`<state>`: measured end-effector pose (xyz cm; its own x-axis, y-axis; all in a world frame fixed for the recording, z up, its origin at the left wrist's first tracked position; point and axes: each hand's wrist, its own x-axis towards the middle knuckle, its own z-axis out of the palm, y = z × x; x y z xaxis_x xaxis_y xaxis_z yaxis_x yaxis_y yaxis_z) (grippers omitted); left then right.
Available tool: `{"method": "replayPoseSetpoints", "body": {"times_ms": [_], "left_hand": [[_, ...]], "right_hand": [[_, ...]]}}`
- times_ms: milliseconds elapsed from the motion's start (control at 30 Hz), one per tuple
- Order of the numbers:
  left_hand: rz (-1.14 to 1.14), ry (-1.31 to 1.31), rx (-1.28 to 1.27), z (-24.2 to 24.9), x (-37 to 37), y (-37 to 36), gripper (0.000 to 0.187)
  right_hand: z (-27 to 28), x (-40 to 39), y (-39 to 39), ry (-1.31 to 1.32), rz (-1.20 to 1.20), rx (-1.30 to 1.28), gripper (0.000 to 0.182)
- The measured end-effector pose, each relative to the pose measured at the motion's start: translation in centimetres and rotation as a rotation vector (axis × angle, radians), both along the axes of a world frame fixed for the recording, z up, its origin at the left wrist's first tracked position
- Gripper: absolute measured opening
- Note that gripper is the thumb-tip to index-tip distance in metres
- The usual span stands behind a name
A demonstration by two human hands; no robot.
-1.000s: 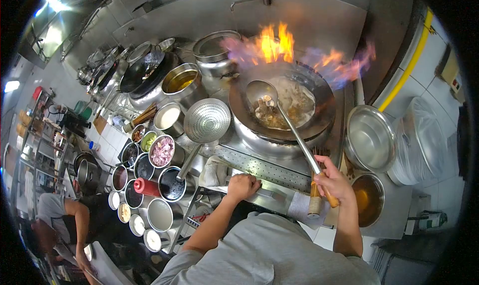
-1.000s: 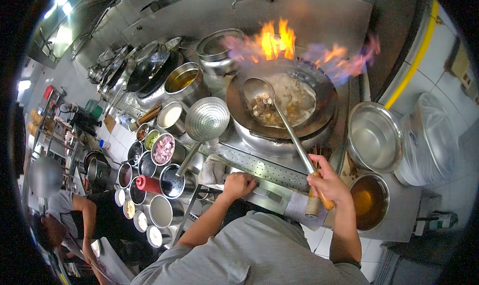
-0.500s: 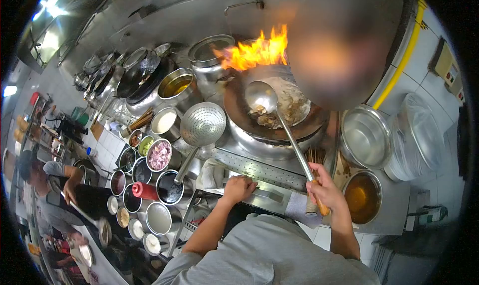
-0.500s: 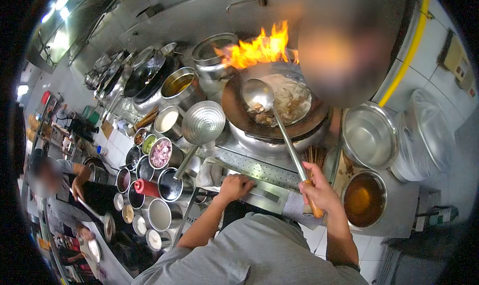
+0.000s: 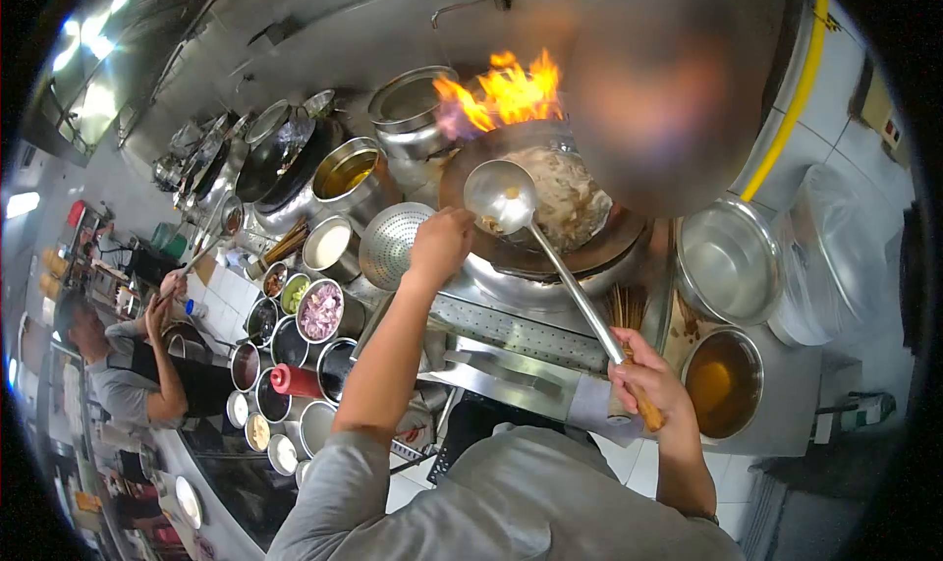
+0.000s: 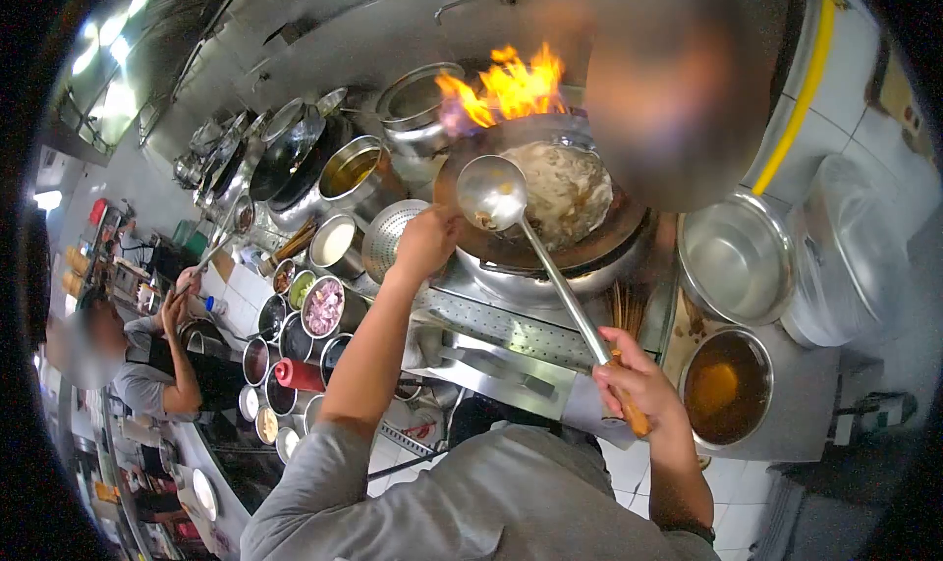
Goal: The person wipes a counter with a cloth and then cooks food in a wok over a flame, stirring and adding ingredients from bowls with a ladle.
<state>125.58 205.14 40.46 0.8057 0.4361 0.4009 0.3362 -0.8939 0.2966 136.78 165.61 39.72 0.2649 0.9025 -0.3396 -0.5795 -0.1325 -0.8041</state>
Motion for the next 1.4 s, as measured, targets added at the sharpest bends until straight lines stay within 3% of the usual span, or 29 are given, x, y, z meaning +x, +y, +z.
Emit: {"method": "replayPoseSetpoints", "body": {"times_ms": [133,233,333,467,633,1033,1233,1333,1400], "left_hand": [[-0.152,0.151,0.126,-1.4,2.9,1.8,0.031],[-0.159,0.232,0.286,-2.6,4.3,2.9,0.028],[-0.088,0.323,0.148,-0.8,4.7,2.9,0.024],[-0.130,0.187,0.171,-2.2,4.3,4.3,0.022],[0.061,0.191,-0.009,-1.6,4.9,3.2,0.025],[-0.052,0.276,0.295,-2.6,5.9,3.4,0.017],[-0.362,0.075,0.208,5.0,2.7,-3.2,0.009],[-0.212,-0.113,0.291,8.8,6.6,-0.7,0.011],[0.147,-0.113,0.289,11.3,13.4,6.0,0.018]], "right_hand": [[-0.5,-0.4,-0.3,0.069,-0.025,0.044,0.062],[-0.6,-0.3,-0.4,0.177,-0.046,0.055,0.062],[-0.9,0.1,-0.6,0.276,-0.067,0.076,0.061],[-1.2,0.4,-0.5,0.396,-0.062,0.130,0.059],[-1.8,1.1,-0.4,0.350,-0.025,0.168,0.057],[-2.5,1.1,-0.7,0.354,-0.007,0.151,0.055],[-3.2,1.0,-0.8,0.287,0.023,0.174,0.055],[-2.8,0.5,-0.7,0.272,-0.037,0.164,0.056],[-2.9,0.6,-0.6,0.284,-0.024,0.155,0.056]]}}
